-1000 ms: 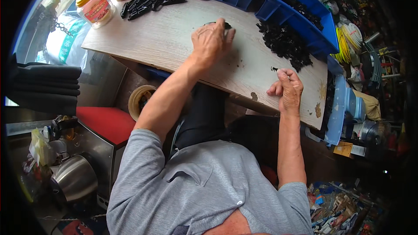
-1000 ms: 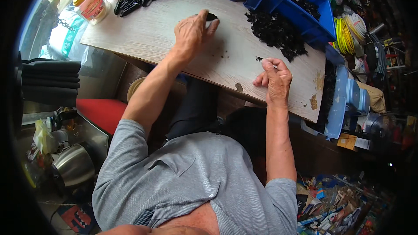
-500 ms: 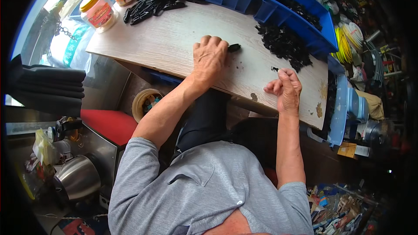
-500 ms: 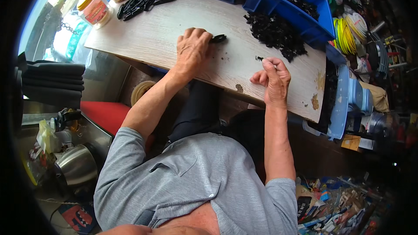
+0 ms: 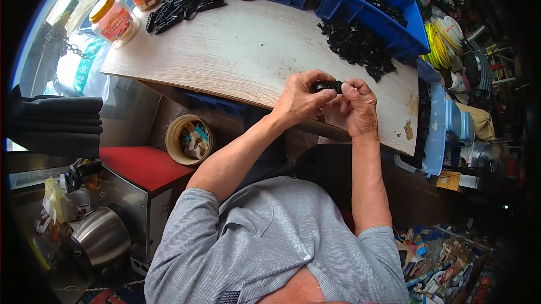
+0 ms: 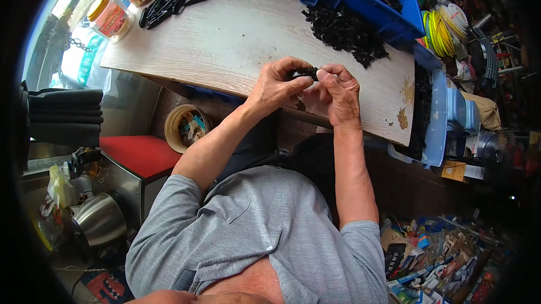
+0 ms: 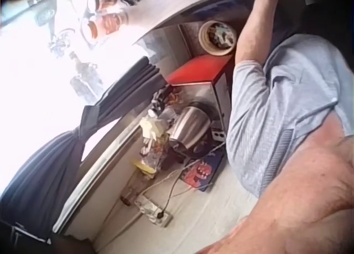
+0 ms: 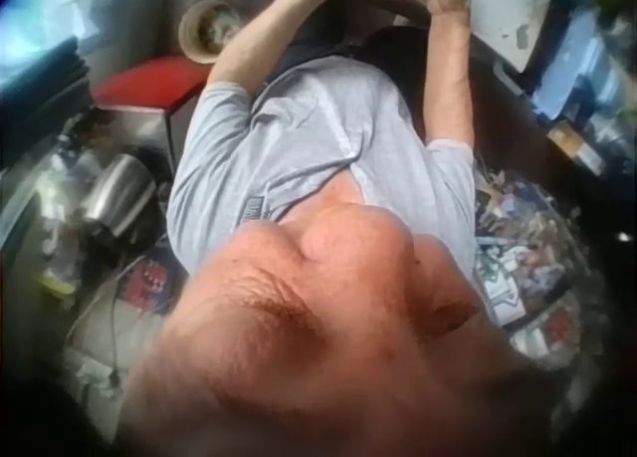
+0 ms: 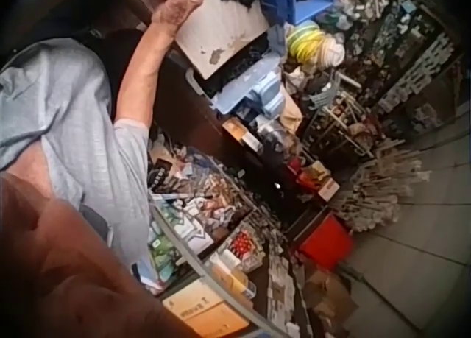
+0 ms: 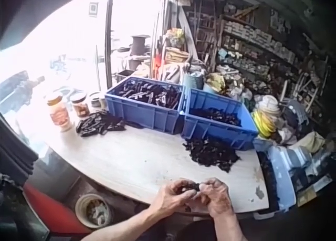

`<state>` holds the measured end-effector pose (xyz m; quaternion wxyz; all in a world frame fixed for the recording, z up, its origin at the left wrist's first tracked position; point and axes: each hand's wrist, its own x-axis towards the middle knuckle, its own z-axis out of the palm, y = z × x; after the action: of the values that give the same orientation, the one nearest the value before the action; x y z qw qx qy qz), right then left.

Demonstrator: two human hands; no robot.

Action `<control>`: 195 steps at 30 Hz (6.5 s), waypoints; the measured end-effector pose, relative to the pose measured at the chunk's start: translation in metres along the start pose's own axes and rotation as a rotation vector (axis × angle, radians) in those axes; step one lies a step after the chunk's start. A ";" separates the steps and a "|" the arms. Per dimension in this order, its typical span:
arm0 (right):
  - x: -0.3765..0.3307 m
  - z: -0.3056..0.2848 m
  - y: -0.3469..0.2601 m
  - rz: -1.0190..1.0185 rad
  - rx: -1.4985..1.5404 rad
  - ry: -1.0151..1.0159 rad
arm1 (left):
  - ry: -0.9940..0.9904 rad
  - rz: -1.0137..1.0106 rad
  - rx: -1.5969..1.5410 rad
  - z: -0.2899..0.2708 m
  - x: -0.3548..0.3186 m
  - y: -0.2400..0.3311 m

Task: The person is manually assembling small black plastic components at a workbench.

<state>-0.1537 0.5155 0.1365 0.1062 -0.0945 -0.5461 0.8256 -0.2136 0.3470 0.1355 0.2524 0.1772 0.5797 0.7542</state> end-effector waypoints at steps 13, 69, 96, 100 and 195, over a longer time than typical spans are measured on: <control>0.009 -0.006 -0.002 0.106 -0.046 -0.063 | 0.065 -0.036 -0.088 0.004 0.002 0.002; 0.015 -0.106 -0.062 0.013 -0.222 0.716 | 0.295 0.664 1.553 -0.158 0.057 0.030; 0.053 -0.040 -0.049 0.152 -0.993 0.530 | 0.423 0.625 1.374 -0.101 0.035 0.010; 0.056 -0.039 -0.049 0.176 -1.021 0.517 | 0.408 0.599 1.374 -0.100 0.034 0.011; 0.014 -0.039 -0.028 0.011 -0.413 0.240 | -0.045 -0.002 -0.127 0.045 0.083 -0.030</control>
<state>-0.1545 0.5645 0.1466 0.1441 -0.2146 -0.6864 0.6798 -0.2499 0.4371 0.1166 0.2768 0.1770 0.5251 0.7851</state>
